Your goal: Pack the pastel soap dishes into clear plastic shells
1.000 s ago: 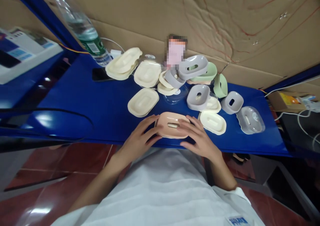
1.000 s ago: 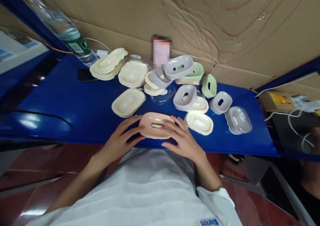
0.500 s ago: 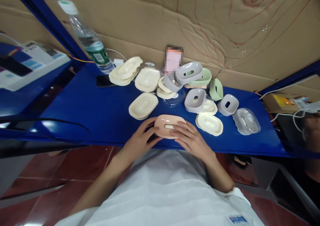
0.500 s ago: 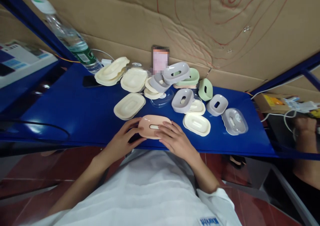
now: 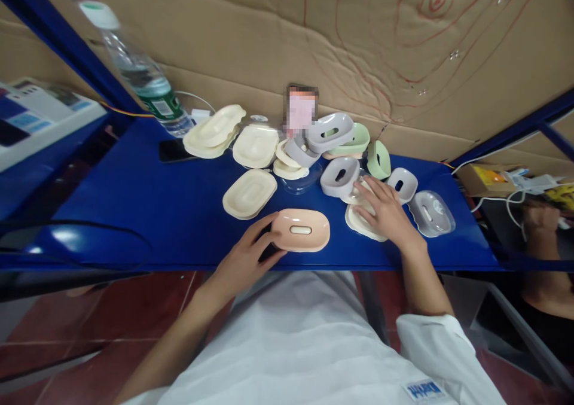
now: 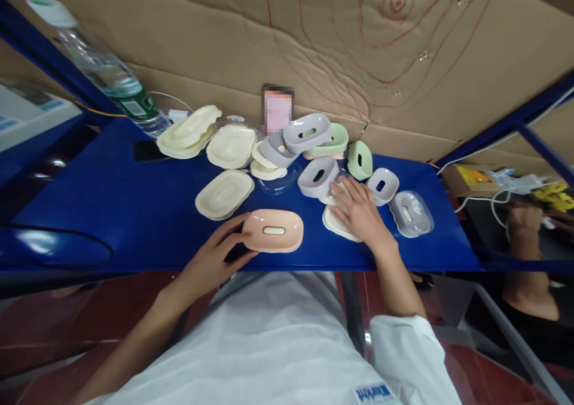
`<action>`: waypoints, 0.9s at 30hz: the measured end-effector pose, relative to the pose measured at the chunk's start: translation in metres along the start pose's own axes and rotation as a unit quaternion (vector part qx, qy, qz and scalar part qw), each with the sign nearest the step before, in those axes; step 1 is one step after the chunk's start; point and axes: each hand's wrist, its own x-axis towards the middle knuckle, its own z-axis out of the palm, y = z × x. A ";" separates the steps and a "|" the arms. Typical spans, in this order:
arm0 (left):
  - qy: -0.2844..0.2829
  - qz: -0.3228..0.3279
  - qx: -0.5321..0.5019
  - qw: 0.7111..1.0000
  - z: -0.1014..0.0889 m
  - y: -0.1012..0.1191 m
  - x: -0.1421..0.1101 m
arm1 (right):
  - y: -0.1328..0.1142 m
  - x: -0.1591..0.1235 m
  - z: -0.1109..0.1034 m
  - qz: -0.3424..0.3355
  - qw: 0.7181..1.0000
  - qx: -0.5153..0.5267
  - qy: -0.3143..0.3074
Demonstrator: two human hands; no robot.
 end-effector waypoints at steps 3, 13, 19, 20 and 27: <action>-0.001 -0.001 -0.005 1.000 0.000 -0.001 0.000 | 0.005 0.012 0.001 -0.027 0.998 0.030 -0.046; -0.004 -0.003 -0.010 1.000 -0.002 -0.001 0.000 | 0.012 0.033 0.019 -0.027 0.990 0.062 0.125; -0.002 0.005 -0.022 1.000 0.000 -0.003 0.001 | 0.009 0.044 0.021 -0.023 0.978 0.071 0.196; -0.001 0.007 -0.023 1.000 0.000 -0.003 0.001 | 0.007 0.049 0.022 -0.032 0.977 0.069 0.201; -0.005 -0.010 -0.027 1.000 0.002 -0.001 0.000 | -0.035 0.079 0.020 -0.143 0.965 0.072 0.207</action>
